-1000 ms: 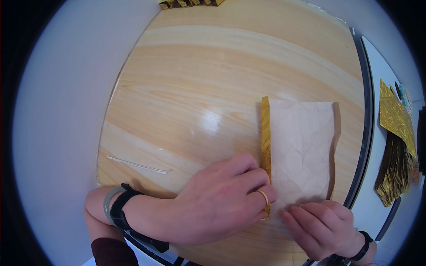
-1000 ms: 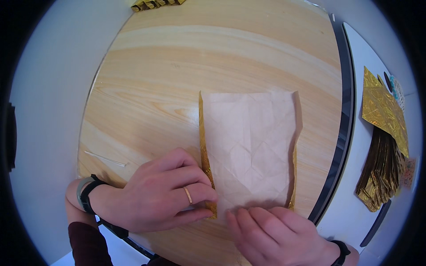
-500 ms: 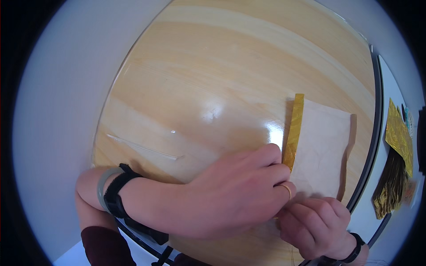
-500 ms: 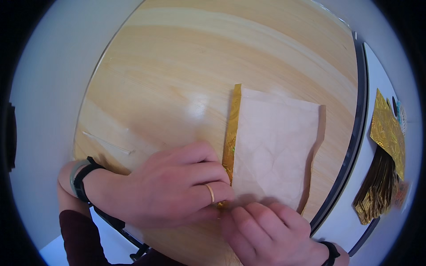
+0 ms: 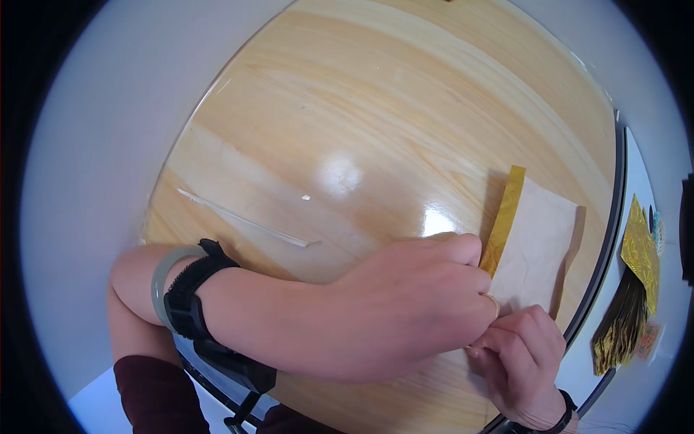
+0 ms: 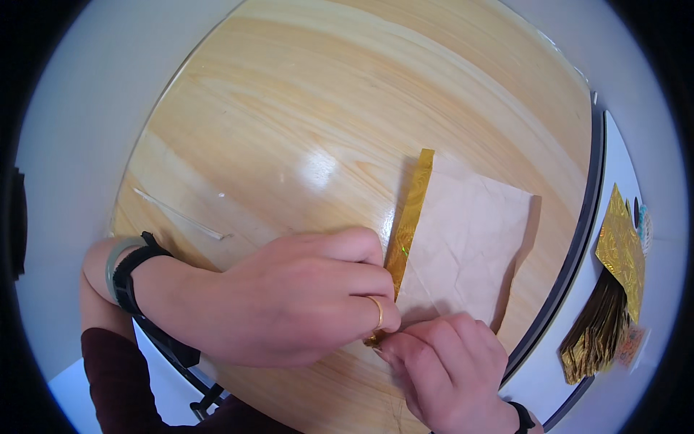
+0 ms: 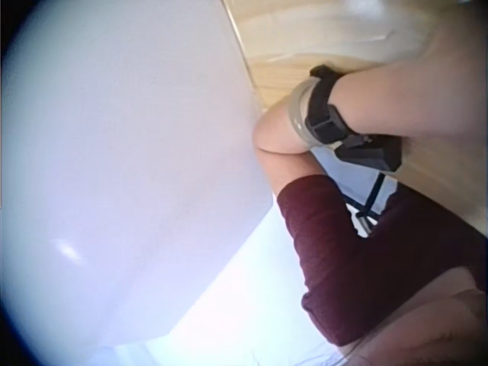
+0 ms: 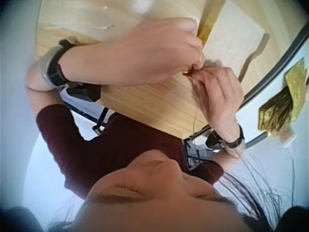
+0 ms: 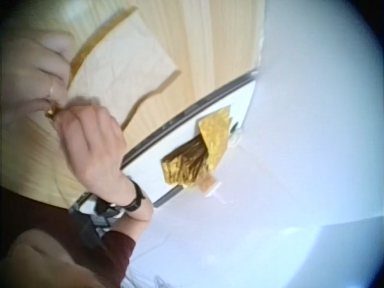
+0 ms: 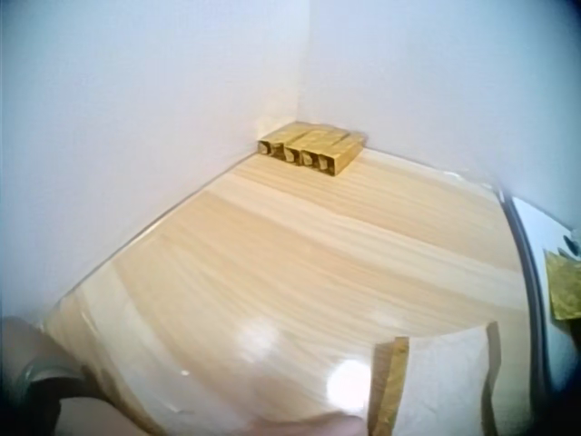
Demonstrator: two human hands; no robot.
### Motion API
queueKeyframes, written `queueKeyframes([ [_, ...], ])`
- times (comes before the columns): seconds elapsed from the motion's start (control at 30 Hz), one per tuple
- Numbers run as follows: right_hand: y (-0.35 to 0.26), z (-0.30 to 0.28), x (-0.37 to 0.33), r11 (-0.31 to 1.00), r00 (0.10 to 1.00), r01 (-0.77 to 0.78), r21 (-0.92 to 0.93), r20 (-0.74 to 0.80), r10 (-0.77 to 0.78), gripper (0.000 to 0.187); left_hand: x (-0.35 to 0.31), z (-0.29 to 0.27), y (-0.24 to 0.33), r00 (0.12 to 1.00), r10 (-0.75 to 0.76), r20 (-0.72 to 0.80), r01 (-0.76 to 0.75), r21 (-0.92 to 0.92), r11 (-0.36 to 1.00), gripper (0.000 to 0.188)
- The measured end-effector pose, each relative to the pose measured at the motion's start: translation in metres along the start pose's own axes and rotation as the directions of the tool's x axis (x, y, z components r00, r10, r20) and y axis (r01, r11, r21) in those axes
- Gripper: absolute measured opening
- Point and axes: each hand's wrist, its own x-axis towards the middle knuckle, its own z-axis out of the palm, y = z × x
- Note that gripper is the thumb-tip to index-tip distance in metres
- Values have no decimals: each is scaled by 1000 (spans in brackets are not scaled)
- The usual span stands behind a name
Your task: Folding gold-foil joss paper into a rectangular strip shape.
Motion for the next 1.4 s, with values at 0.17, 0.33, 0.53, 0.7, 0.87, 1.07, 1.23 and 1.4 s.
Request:
queueKeyframes([
  [0.17,-5,-2,3,994,994,-111,6,19,111,26,1,0,3,1000,-4,6,3,6,1000,17],
  [0.33,-2,1,2,992,993,-120,45,7,120,27,3,-2,5,997,-42,59,40,31,999,23],
  [0.53,2,0,5,996,996,-93,16,6,93,30,4,-1,5,994,-74,82,73,13,997,24],
  [0.7,1,0,7,992,992,-122,-7,-10,122,32,3,-6,7,991,-70,112,67,31,997,20],
  [0.87,11,-3,6,991,991,-135,19,20,134,34,4,4,8,992,-90,91,86,41,995,16],
  [1.07,15,-3,7,999,999,-42,32,-1,42,23,5,1,7,993,-92,80,89,37,995,20],
  [1.23,19,-10,-3,998,999,-42,52,-10,43,22,7,-2,8,991,-95,97,89,67,994,20],
  [1.4,30,-34,-25,994,992,-101,-41,-84,98,31,9,-4,8,996,4,91,-9,59,998,29],
])
